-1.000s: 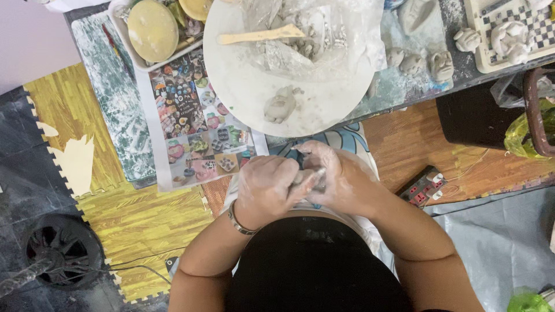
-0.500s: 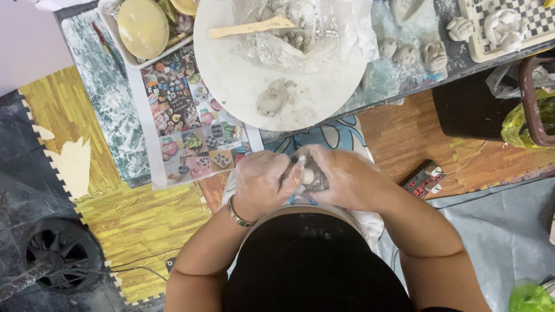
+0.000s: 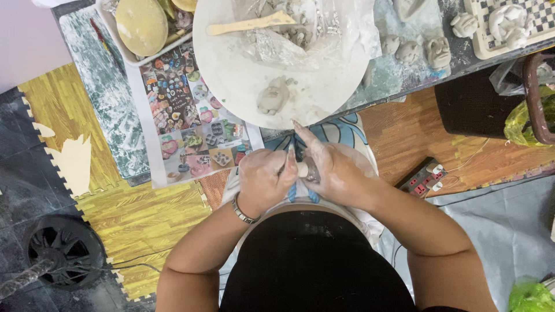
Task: The person shapes a small piece of gray clay by hand, repeatedly rolling and pressing it into a compact form. They place the shaped clay onto a tray with other similar pieces and continue to handle and refine the clay with their hands.
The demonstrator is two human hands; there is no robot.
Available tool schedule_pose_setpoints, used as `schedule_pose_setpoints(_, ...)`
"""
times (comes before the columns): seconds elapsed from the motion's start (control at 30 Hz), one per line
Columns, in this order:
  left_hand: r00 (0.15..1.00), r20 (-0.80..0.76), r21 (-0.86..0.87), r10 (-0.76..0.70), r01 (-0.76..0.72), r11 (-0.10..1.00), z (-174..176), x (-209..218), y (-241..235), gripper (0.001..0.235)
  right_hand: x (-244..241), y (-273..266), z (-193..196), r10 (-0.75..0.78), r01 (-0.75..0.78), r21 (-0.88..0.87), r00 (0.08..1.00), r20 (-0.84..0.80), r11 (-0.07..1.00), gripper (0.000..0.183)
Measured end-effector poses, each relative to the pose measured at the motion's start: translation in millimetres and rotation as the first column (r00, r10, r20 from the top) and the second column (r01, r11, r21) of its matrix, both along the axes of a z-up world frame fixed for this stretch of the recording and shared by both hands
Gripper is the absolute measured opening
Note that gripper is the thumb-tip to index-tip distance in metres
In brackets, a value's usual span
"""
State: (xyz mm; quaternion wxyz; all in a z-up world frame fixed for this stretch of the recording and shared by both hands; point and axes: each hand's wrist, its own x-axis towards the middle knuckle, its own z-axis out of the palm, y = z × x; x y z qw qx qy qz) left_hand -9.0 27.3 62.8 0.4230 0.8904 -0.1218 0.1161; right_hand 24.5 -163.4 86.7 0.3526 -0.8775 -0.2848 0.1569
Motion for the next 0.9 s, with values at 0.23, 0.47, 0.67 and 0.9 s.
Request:
schedule_pose_setpoints(0.23,0.921,-0.379,-0.322,0.092,-0.224,0.92,8,1,34,0.049,7,-35,-21,-0.259,0.224,0.257,0.959,0.114,0.94,0.098)
schedule_pose_setpoints(0.47,0.891,-0.32,-0.221,-0.322,0.26,0.94,-21,-1,5,0.049,9,-23,-26,-0.011,0.446,0.8,0.876,-0.483,0.402,0.103)
schedule_pose_setpoints(0.67,0.888,-0.159,-0.268,-0.432,0.383,0.884,-35,-3,-6,0.054,12,-12,-17,0.218,0.537,0.823,0.794,-0.567,0.186,0.11)
schedule_pose_setpoints(0.9,0.83,-0.289,-0.453,-0.477,0.32,0.832,-40,-10,-7,0.043,34,0,14,-0.056,0.005,0.682,0.997,0.053,0.731,0.073)
